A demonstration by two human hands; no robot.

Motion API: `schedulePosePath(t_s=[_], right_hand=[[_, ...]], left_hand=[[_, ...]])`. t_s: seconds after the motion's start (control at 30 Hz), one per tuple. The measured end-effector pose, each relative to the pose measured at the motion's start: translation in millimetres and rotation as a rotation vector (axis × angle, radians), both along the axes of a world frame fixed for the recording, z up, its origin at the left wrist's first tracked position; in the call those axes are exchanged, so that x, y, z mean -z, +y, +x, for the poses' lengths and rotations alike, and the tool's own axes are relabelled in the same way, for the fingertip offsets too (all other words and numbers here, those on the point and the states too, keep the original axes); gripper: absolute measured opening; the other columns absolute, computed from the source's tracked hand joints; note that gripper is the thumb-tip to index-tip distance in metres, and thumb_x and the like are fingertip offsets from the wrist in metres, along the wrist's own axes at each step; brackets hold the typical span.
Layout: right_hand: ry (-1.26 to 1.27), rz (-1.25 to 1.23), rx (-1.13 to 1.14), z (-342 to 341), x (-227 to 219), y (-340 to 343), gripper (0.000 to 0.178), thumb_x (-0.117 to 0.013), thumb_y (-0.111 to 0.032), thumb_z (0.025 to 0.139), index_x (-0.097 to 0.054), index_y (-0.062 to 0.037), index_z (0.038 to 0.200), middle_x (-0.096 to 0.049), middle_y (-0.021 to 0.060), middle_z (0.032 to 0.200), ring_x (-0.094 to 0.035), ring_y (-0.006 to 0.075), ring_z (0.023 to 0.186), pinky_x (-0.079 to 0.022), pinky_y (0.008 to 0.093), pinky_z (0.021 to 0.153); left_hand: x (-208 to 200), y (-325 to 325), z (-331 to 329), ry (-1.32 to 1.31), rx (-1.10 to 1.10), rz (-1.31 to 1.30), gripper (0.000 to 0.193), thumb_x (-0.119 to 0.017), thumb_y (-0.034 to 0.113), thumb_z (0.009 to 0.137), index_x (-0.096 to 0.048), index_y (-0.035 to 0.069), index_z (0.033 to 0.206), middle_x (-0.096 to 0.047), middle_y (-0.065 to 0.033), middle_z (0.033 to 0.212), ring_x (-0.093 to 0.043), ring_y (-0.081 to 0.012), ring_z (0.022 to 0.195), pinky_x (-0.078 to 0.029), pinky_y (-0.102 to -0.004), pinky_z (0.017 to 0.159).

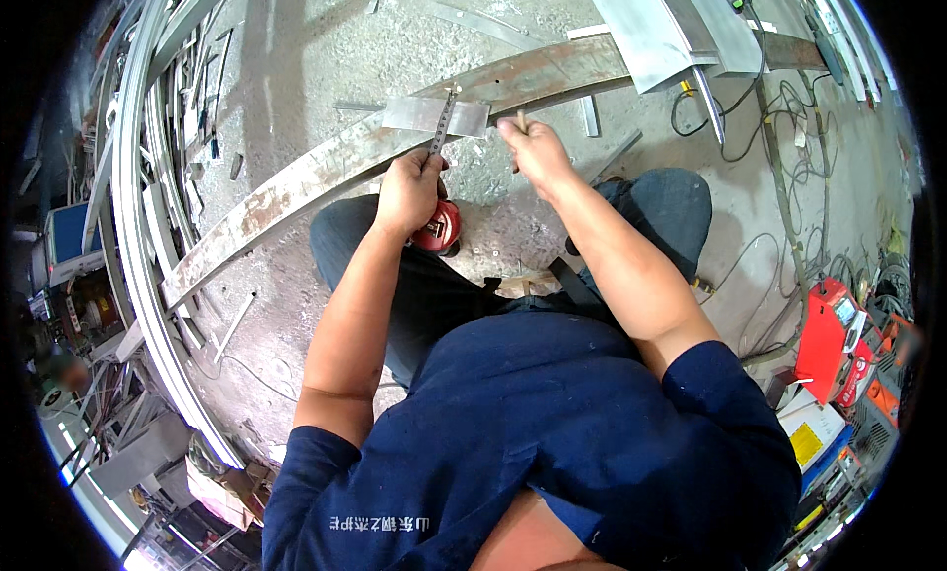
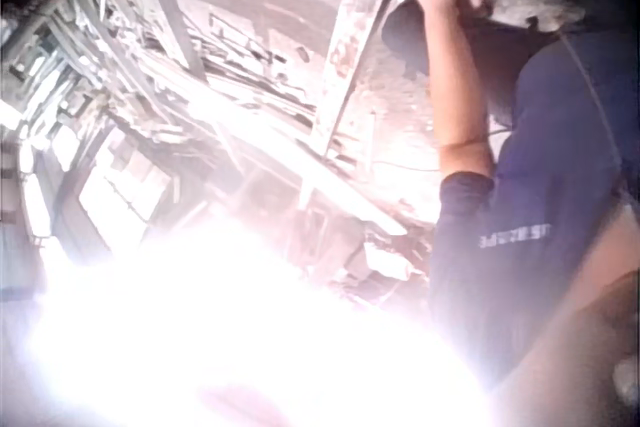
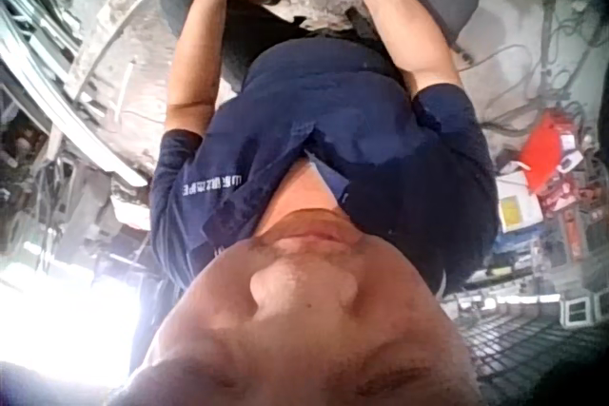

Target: The person marks a metal sheet with a scribe, uses a handheld grinder to cut or deburr the sheet, then positions the sheet on a metal frame and fastens it with a rivet gun. The person handles the metal sheet, grinder, and rivet gun throughout the sequence.

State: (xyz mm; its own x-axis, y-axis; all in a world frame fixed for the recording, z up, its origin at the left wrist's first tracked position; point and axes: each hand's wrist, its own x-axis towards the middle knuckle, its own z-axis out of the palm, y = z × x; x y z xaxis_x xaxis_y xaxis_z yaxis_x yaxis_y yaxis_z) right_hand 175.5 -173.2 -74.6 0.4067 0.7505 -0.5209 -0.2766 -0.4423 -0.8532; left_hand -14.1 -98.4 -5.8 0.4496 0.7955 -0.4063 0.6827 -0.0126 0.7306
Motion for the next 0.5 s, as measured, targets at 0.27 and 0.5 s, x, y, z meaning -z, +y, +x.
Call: schedulePosePath(t_s=[0.27, 0.5], right_hand=[[0.211, 0.036, 0.031, -25, -2, 8, 0.021, -0.073, -0.024, 0.088, -0.065, -0.0050, 0.084, -0.046, -0.0048, 0.062, -0.041, 0.0086, 0.052, -0.036, 0.0282, 0.048], [0.169, 0.050, -0.039, -38, -16, -7, 0.019, -0.072, -0.018, 0.088, -0.070, 0.0001, 0.090, -0.062, -0.0002, 0.076, -0.051, 0.0092, 0.065, -0.042, 0.0267, 0.061]], left_hand=[[8, -1, -10, -0.001, 0.125, 0.098, 0.027, -0.053, 0.021, 0.099, -0.064, 0.001, 0.114, -0.061, -0.0065, 0.069, -0.058, -0.0124, 0.066, -0.046, -0.0312, 0.062], [8, 3, -15, -0.018, 0.184, -0.161, 0.029, -0.051, 0.022, 0.101, -0.063, 0.000, 0.117, -0.058, -0.0019, 0.073, -0.053, -0.0110, 0.068, -0.046, -0.0301, 0.065]])
